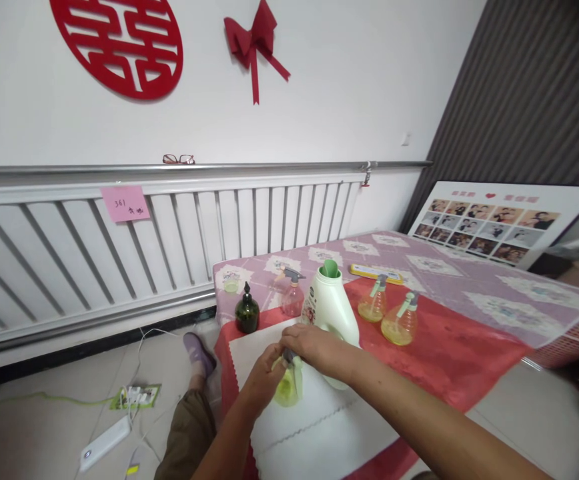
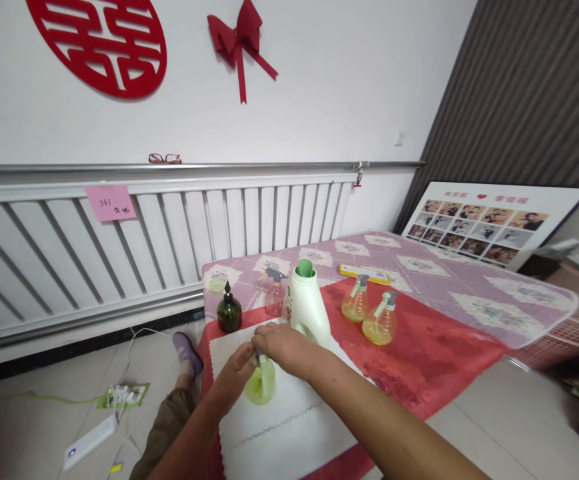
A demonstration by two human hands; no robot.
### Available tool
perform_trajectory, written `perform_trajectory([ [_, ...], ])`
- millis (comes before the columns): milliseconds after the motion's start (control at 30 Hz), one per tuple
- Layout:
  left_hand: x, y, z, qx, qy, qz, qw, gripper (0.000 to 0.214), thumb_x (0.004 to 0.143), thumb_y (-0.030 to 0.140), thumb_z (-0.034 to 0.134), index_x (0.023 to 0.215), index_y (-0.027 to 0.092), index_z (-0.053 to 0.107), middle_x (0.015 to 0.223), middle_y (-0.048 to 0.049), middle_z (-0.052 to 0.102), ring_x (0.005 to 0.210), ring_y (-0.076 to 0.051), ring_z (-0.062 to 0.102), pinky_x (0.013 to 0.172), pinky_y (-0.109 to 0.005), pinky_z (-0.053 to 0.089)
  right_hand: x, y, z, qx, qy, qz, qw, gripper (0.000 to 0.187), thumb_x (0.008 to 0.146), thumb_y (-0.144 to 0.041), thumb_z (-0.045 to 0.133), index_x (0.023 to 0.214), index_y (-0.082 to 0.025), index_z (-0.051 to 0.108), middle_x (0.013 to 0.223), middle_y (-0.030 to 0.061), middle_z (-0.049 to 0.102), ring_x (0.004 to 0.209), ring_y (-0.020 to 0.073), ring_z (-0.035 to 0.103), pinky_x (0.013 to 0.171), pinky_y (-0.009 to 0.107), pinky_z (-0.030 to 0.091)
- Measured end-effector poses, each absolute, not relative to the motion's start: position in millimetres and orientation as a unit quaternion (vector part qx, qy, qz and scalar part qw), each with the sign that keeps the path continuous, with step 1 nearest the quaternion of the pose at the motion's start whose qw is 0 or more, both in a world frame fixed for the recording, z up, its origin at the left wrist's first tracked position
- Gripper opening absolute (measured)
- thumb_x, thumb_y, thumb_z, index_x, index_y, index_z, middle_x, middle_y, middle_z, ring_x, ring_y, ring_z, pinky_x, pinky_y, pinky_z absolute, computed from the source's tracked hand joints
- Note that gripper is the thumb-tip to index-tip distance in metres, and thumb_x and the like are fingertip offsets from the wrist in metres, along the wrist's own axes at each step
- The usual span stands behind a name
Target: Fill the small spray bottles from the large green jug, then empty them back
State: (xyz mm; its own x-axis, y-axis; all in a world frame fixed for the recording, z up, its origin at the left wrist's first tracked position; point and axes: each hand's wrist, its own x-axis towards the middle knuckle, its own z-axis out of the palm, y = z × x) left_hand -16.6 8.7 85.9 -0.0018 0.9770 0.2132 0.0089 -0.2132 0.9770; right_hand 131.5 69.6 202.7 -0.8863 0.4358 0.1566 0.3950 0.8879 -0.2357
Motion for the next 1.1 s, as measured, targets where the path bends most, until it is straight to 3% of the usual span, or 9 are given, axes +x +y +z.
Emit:
perform_trajectory([
  [133,-16,7,79,0.516,0.462,0.543,0.474,0.04,0.084,0.045,0.053,0.114,0.021,0.061,0.112,-0.0048,0.067,0.101,-0.021,0.062,0.093,-0.035,0.047,127,73,204,-0.207,-0.975,0.056,0.056,0.016,0.084,-0.013,0.056,0.086,-0.021,0.069,0.086,0.0043,0.066,0.081,0.0199,0.06,0.072,0.029,0.044],
  [267,-14,2,64,0.479,0.488,0.562,0.466,0.047,0.08,0.052,0.058,0.115,0.021,0.062,0.113,-0.007,0.068,0.106,-0.024,0.06,0.094,-0.035,0.047,125,73,203,-0.233,-0.972,0.027,0.026,0.007,0.08,-0.017,0.065,0.085,-0.019,0.07,0.088,0.0052,0.065,0.077,0.0201,0.06,0.067,0.029,0.043],
  [433,-8,-5,47,0.456,0.5,0.571,0.464,0.044,0.082,0.045,0.057,0.119,0.021,0.059,0.11,-0.0074,0.069,0.099,-0.024,0.063,0.09,-0.037,0.049,121,72,199,-0.272,-0.962,0.016,-0.01,0.013,0.079,-0.026,0.07,0.087,-0.016,0.07,0.09,0.0079,0.066,0.072,0.0209,0.064,0.059,0.028,0.042],
  [533,-1,-3,45,0.438,0.558,0.571,0.413,0.043,0.072,0.037,0.067,0.111,0.019,0.061,0.108,-0.008,0.068,0.102,-0.027,0.062,0.094,-0.038,0.046,119,70,196,-0.298,-0.954,0.013,-0.021,0.018,0.079,-0.03,0.07,0.088,-0.015,0.071,0.091,0.0104,0.069,0.073,0.0231,0.066,0.059,0.028,0.042],
  [700,12,4,50,0.396,0.595,0.603,0.354,0.044,0.066,0.028,0.07,0.107,0.018,0.057,0.107,-0.008,0.067,0.106,-0.027,0.06,0.094,-0.037,0.044,121,64,191,-0.342,-0.939,0.014,-0.017,0.02,0.082,-0.034,0.064,0.09,-0.017,0.07,0.092,0.0106,0.071,0.079,0.0254,0.069,0.06,0.028,0.043],
  [867,15,3,57,0.402,0.592,0.607,0.346,0.034,0.072,0.033,0.066,0.101,0.019,0.056,0.099,-0.0051,0.068,0.097,-0.025,0.062,0.088,-0.037,0.046,122,58,181,-0.389,-0.921,0.032,0.001,0.021,0.084,-0.036,0.059,0.088,-0.018,0.069,0.089,0.0112,0.073,0.079,0.027,0.07,0.062,0.03,0.043],
  [1100,13,-2,63,0.446,0.565,0.614,0.324,0.033,0.079,0.033,0.059,0.11,0.02,0.056,0.113,-0.0062,0.065,0.11,-0.024,0.058,0.097,-0.037,0.042,125,51,166,-0.444,-0.888,0.101,0.067,0.02,0.085,-0.036,0.056,0.082,-0.018,0.065,0.082,0.0106,0.071,0.077,0.0281,0.068,0.061,0.031,0.041],
])
